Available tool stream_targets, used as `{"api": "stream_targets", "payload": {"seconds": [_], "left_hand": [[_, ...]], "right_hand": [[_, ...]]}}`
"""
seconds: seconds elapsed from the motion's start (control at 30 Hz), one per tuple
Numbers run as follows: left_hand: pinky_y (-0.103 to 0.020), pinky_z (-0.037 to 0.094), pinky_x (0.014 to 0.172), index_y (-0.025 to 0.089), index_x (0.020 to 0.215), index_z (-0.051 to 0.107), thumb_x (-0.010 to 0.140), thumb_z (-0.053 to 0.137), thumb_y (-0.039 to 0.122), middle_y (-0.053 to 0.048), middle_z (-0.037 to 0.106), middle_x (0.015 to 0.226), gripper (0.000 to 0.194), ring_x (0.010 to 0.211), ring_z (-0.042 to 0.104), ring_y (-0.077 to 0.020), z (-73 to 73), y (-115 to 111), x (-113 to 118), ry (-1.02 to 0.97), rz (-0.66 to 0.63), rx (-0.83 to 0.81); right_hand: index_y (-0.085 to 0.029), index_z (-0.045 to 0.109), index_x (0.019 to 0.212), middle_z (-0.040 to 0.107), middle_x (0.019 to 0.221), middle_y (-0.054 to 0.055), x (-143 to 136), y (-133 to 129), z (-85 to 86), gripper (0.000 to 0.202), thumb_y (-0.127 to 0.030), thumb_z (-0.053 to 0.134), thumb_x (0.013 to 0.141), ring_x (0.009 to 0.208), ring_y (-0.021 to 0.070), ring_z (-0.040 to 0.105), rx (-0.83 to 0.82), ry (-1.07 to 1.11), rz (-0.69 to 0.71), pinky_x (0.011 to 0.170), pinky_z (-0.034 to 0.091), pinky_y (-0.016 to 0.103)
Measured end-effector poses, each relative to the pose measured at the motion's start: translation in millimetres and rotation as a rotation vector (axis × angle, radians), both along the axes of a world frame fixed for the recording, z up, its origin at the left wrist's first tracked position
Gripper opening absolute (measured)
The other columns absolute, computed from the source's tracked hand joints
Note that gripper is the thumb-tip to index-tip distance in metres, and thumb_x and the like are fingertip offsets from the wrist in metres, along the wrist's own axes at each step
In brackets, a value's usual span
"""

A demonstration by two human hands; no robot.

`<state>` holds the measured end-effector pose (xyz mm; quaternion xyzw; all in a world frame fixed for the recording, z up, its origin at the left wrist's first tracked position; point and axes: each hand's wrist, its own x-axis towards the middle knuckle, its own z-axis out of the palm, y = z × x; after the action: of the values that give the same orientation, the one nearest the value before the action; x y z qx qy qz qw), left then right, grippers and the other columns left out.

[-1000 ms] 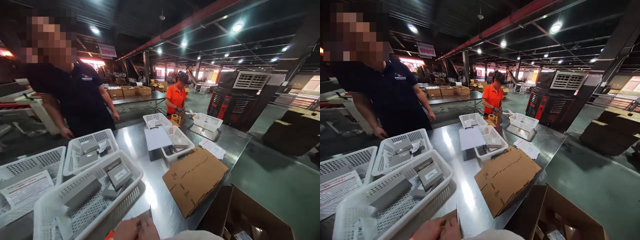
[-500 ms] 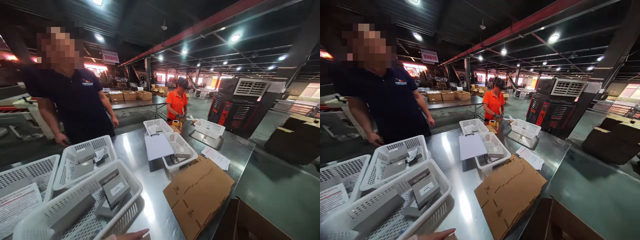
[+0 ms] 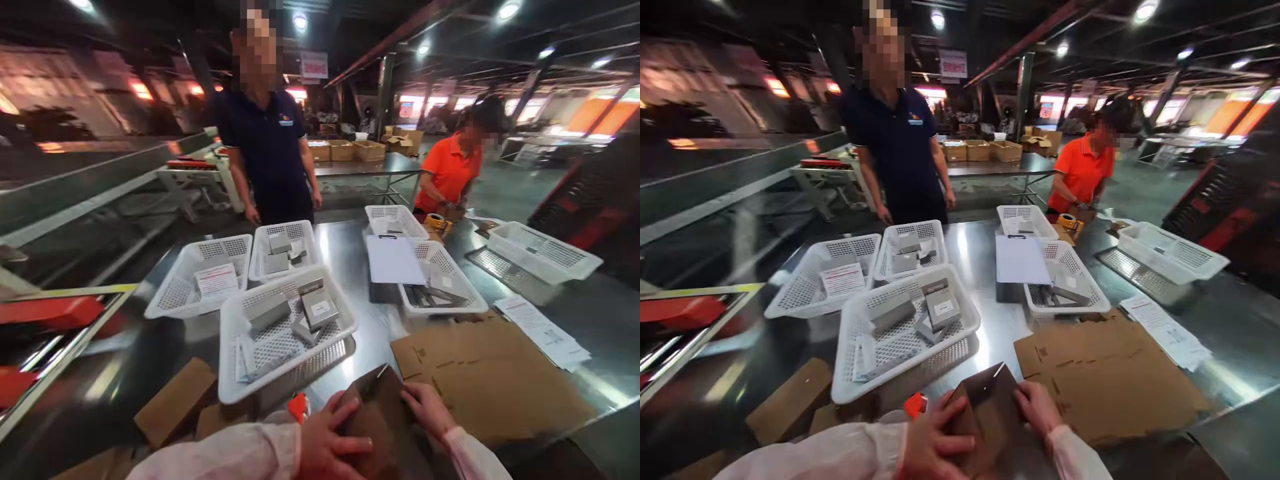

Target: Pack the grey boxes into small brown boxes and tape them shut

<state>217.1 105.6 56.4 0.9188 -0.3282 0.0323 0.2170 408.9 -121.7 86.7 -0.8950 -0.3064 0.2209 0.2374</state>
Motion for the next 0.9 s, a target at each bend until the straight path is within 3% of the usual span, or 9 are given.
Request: {"api": "stream_targets", "payload": {"seconds": [0.07, 0.13, 0.2, 0.3, 0.4, 0.5, 0.63, 0.77, 0.9], "left_hand": [[-0.059, 0.027, 0.117, 0.053, 0.106, 0.069, 0.088, 0.062, 0.047, 0.011, 0.068, 0.127, 0.02, 0.137, 0.047, -0.0312, -22.9, 11, -4, -0.134, 0.039, 0.064], [-0.05, 0.038, 0.112, 0.046, 0.098, 0.071, 0.089, 0.062, 0.039, 0.01, 0.072, 0.118, 0.015, 0.121, 0.06, -0.0233, -22.4, 34, 10, -0.117, 0.253, 0.105], [-0.043, 0.043, 0.108, 0.038, 0.097, 0.072, 0.088, 0.06, 0.029, 0.004, 0.073, 0.115, 0.017, 0.114, 0.063, -0.0202, 1.1, 69, 39, -0.001, 0.656, 0.148], [-0.052, 0.036, 0.111, 0.02, 0.129, 0.06, 0.089, 0.052, 0.017, -0.016, 0.058, 0.137, 0.04, 0.132, 0.049, -0.0306, 51.7, 140, 84, 0.04, 1.188, 0.211], [-0.059, 0.045, 0.094, 0.001, 0.123, 0.057, 0.078, 0.061, 0.009, -0.03, 0.062, 0.12, 0.046, 0.115, 0.058, -0.0418, 83.4, 202, 103, 0.154, 1.433, 0.236], [-0.045, 0.051, 0.081, 0.003, 0.102, 0.063, 0.076, 0.063, 0.008, -0.017, 0.07, 0.093, 0.027, 0.092, 0.066, -0.0322, 92.7, 227, 88, 0.28, 1.424, 0.214], [-0.04, 0.049, 0.093, 0.007, 0.115, 0.062, 0.083, 0.059, 0.021, -0.014, 0.069, 0.109, 0.035, 0.105, 0.063, -0.0279, 110.5, 194, 47, 0.221, 1.305, 0.143], [-0.037, 0.053, 0.096, 0.018, 0.121, 0.063, 0.081, 0.062, 0.033, -0.008, 0.069, 0.117, 0.044, 0.108, 0.064, -0.0245, 126.9, 99, 9, -0.014, 0.939, -0.148], [-0.031, 0.06, 0.086, 0.022, 0.128, 0.062, 0.08, 0.059, 0.017, -0.009, 0.07, 0.116, 0.048, 0.1, 0.069, -0.0212, 94.9, -15, -3, 0.007, 0.643, -0.06]], "right_hand": [[-0.018, 0.075, 0.097, 0.078, 0.09, 0.012, 3, 11, 1.6, 0.041, -0.023, 0.035, 0.095, 0.084, 0.0263, 0.073, -0.155, -0.134, 0.008, 0.071, 0.048, 0.03], [-0.019, 0.072, 0.112, 0.078, 0.094, 0.014, -5, 20, -1.8, 0.045, -0.02, 0.029, 0.097, 0.087, 0.0291, 0.074, -0.286, -0.232, -0.02, 0.071, 0.049, 0.033], [-0.019, 0.071, 0.113, 0.078, 0.093, 0.015, -20, 25, -13.6, 0.045, -0.021, 0.028, 0.098, 0.085, 0.0306, 0.075, -0.339, -0.238, -0.02, 0.069, 0.051, 0.034], [-0.018, 0.068, 0.119, 0.078, 0.098, 0.015, -41, 21, -45.9, 0.048, -0.015, 0.026, 0.095, 0.086, 0.0314, 0.075, -0.343, -0.195, -0.025, 0.068, 0.054, 0.037], [-0.019, 0.06, 0.135, 0.074, 0.115, 0.014, -51, 10, -76.9, 0.054, -0.016, 0.025, 0.095, 0.089, 0.0311, 0.075, -0.277, -0.165, -0.062, 0.073, 0.057, 0.04], [-0.023, 0.061, 0.134, 0.072, 0.122, 0.012, -53, 3, -86.3, 0.052, -0.029, 0.027, 0.096, 0.097, 0.0313, 0.073, -0.182, -0.12, -0.159, 0.082, 0.058, 0.042], [-0.023, 0.069, 0.125, 0.067, 0.13, 0.01, -55, 6, -77.5, 0.062, -0.056, 0.028, 0.093, 0.121, 0.028, 0.063, 0.224, 0.052, -0.283, 0.106, 0.048, 0.042], [-0.02, 0.074, 0.116, 0.068, 0.129, 0.011, -57, 13, -76.1, 0.07, -0.072, 0.041, 0.082, 0.126, 0.0285, 0.058, 0.548, 0.348, -0.456, 0.113, 0.042, 0.044], [-0.021, 0.078, 0.106, 0.07, 0.125, 0.01, -56, 24, -83.9, 0.061, -0.068, 0.058, 0.071, 0.124, 0.0305, 0.058, 0.657, 0.486, -0.58, 0.113, 0.04, 0.046]]}}
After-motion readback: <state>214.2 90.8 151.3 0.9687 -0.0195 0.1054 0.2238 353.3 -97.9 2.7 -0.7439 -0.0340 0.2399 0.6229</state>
